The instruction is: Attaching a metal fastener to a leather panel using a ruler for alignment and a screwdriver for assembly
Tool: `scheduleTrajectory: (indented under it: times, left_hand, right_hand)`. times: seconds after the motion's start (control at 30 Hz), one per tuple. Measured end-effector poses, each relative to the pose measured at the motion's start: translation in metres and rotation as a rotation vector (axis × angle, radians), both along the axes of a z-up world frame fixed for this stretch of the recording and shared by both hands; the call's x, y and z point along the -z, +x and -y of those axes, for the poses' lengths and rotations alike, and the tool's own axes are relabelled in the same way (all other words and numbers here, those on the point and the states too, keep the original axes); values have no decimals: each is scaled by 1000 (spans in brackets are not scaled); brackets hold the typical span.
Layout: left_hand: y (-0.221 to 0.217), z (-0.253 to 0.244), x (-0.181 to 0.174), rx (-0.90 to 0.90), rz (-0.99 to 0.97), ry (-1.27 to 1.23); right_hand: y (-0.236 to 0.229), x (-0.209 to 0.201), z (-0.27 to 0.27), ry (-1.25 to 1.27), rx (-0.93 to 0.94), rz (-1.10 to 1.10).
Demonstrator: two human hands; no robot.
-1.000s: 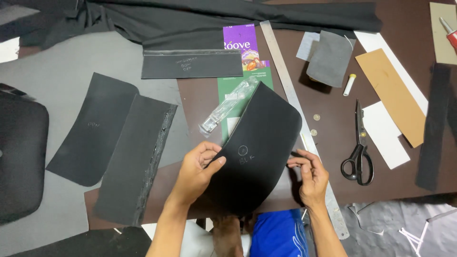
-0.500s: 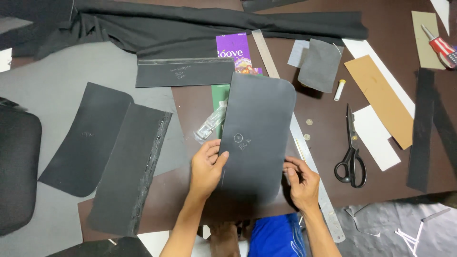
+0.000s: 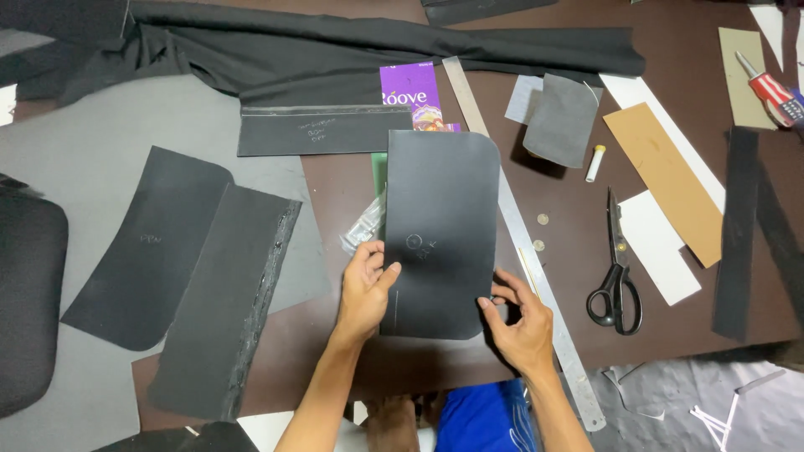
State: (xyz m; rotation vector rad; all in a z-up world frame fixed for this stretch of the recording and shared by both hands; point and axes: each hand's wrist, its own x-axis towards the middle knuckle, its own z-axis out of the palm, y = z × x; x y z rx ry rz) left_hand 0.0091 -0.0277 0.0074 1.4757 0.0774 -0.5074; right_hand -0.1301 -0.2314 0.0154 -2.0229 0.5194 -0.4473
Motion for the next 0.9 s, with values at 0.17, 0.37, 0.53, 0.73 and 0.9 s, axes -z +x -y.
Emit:
scheduleTrajectory:
  times: [0.17, 0.37, 0.53, 0.73, 0.9]
  left_hand:
    - [1, 4, -1, -19, -30, -86]
    - [4, 6, 14, -10, 10, -166]
    - [3, 6, 1, -5, -64, -94]
    - [4, 7, 8, -1, -46, -118]
    - [4, 9, -3, -5, -85, -37]
  right_hand:
    - [-2, 6, 1, -42, 35, -36]
    - [-2, 8, 1, -43, 10, 15]
    - [-2, 7, 0, -21, 30, -4]
    - [-1, -1, -2, 17, 39, -7]
    - [-2, 3, -1, -24, 38, 2]
